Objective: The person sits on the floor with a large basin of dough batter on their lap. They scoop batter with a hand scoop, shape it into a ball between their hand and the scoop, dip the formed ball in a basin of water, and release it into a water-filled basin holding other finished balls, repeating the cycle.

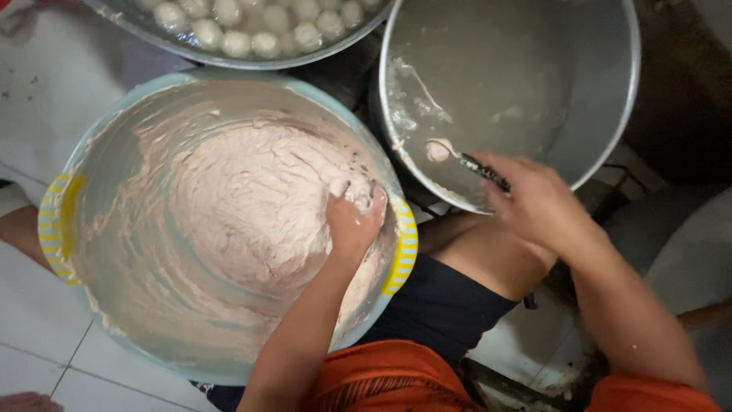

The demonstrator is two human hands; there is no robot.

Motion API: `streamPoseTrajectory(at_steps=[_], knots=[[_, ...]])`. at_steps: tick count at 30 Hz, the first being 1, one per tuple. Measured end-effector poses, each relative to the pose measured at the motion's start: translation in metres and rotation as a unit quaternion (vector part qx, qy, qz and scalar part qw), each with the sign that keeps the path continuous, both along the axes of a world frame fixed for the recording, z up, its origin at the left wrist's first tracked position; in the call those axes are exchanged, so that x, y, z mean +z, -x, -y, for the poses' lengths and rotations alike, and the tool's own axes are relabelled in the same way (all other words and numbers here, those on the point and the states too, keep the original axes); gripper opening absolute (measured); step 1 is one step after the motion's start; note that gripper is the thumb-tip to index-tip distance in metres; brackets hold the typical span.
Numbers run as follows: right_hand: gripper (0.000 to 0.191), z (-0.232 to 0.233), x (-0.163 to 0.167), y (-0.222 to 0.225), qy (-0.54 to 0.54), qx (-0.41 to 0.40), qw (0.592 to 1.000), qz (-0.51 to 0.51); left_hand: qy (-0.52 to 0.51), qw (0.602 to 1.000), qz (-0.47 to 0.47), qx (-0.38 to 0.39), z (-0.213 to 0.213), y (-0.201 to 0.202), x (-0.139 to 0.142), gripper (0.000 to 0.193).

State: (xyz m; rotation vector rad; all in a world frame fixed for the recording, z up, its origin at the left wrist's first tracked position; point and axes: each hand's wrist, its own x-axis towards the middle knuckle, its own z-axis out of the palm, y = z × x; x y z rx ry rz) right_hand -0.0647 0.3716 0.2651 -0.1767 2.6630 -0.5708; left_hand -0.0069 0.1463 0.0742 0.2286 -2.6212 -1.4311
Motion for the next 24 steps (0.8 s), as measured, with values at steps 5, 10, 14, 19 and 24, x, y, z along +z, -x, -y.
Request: streamPoseTrajectory(at_steps=[5,10,14,19,24], knots=[[0.043,0.004,0.007,0.0,-0.019,-0.064,0.998,0.003,0.019,0.996,-0.063,-0.067,0.0,0.0,0.014,0.013],[0.047,0.021,0.011,-0.033,0.036,-0.014,0.996,0.078,0.049,0.969,-0.216,-0.11,-0.005,0.002,0.045,0.009],[0.047,0.032,0.001,-0.053,0.17,0.099,0.978,-0.065,-0.136,0.988,0.01,-0.073,-0.013,-0.001,0.06,0.018],[0.044,0.024,-0.01,-0.049,0.309,-0.09,0.901,0.29,-0.082,0.981,0.153,-0.082,-0.01,0.0,0.047,0.023],[0.048,0.006,-0.007,-0.035,0.204,-0.125,0.93,0.28,0.113,0.988,0.1,-0.02,0.002,-0.005,0.014,0.052]])
